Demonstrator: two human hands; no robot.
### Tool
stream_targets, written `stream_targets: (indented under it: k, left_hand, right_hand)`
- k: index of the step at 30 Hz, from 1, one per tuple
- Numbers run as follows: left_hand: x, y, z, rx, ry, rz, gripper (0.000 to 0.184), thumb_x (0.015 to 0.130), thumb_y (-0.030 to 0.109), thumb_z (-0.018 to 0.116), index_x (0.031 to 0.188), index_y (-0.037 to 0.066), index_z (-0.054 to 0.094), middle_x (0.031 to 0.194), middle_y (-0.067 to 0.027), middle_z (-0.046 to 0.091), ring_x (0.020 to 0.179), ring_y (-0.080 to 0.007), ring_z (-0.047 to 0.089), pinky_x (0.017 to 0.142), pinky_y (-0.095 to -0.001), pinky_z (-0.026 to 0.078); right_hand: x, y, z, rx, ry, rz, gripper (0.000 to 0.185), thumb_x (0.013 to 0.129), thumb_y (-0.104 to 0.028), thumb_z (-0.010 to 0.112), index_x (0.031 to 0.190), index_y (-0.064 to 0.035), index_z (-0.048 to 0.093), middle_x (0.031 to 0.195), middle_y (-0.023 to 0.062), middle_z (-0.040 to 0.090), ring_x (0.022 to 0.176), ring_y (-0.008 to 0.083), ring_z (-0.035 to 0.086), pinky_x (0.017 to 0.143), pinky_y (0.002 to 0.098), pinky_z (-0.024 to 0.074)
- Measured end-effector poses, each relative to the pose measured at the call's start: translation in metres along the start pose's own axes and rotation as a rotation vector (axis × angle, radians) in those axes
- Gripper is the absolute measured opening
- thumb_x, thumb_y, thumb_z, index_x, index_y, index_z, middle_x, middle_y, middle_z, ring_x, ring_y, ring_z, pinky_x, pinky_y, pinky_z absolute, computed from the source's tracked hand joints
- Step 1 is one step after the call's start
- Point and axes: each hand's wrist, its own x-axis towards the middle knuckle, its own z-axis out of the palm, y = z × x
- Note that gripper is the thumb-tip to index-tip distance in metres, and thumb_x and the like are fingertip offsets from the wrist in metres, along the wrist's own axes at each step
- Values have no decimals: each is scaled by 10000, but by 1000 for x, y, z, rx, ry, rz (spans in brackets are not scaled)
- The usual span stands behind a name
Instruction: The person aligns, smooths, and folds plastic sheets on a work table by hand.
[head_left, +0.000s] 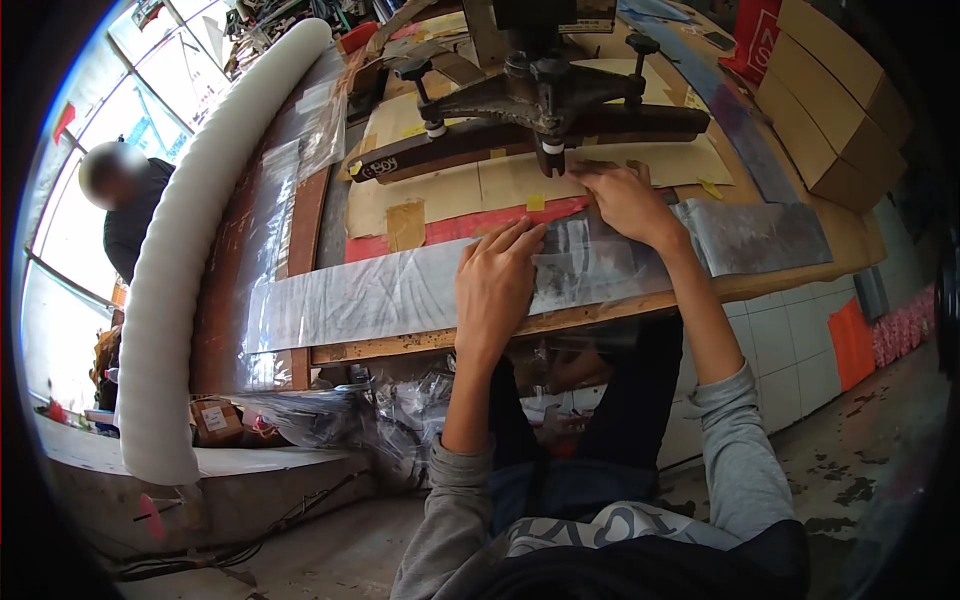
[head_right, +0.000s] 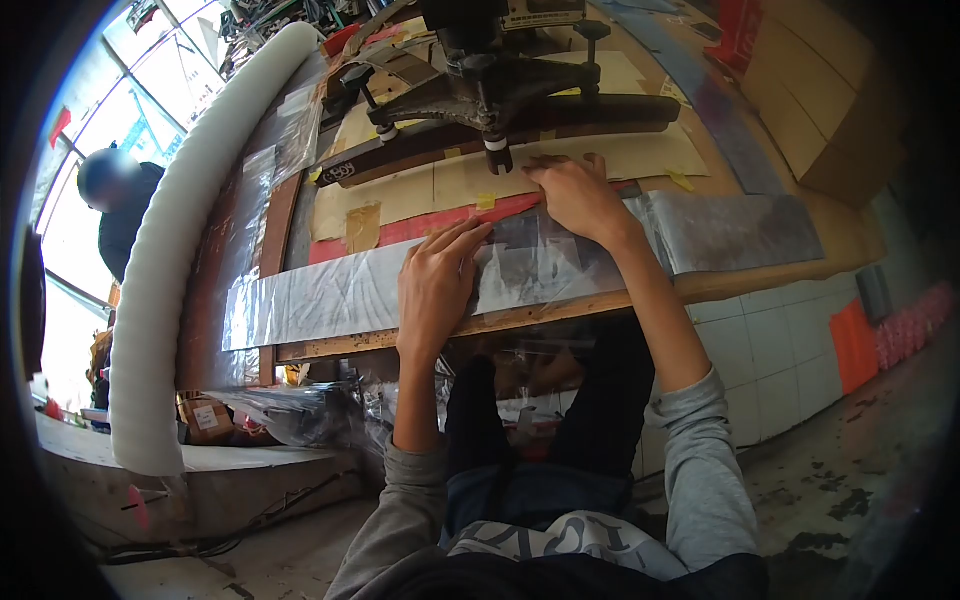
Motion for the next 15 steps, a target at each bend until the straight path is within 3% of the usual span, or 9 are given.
stream_targets:
  k: [6, 9, 11, 15]
  left_hand:
    - [0, 2, 1, -3, 8, -25, 254, 852, 82, 564, 1077, 91, 681, 1137, -91, 659, 1068, -279, 606, 906, -383, 451]
    - [0, 2, 2, -9, 2, -31, 271, 828, 66, 567, 1076, 86, 674, 1147, -95, 654, 1075, -273, 604, 912, -386, 446]
    - [-1, 1, 3, -16, -6, -34, 309, 780, 33, 571, 1071, 76, 663, 1164, -100, 647, 1093, -261, 596, 923, -391, 437]
    - [0, 2, 3, -19, -7, -47, 289, 812, 51, 568, 1085, 71, 662, 1169, -105, 644, 1099, -260, 594, 932, -391, 433]
  right_hand:
    - [3, 8, 11, 43, 3, -37, 476, 850, 14, 397, 1280, -111, 559, 1361, 54, 518, 1264, 254, 465, 1054, 616, 222]
    - [0, 11, 17, -54, 145, -134, 426, 859, -3, 433, 1256, -95, 561, 1271, 66, 580, 1136, 297, 547, 942, 483, 376]
    - [0, 10, 17, -62, 145, -134, 409, 866, -19, 442, 1251, -90, 565, 1260, 70, 585, 1131, 298, 548, 938, 481, 381]
    - [3, 13, 21, -43, 180, -155, 367, 886, -50, 455, 1229, -84, 581, 1240, 82, 592, 1114, 301, 554, 929, 474, 391]
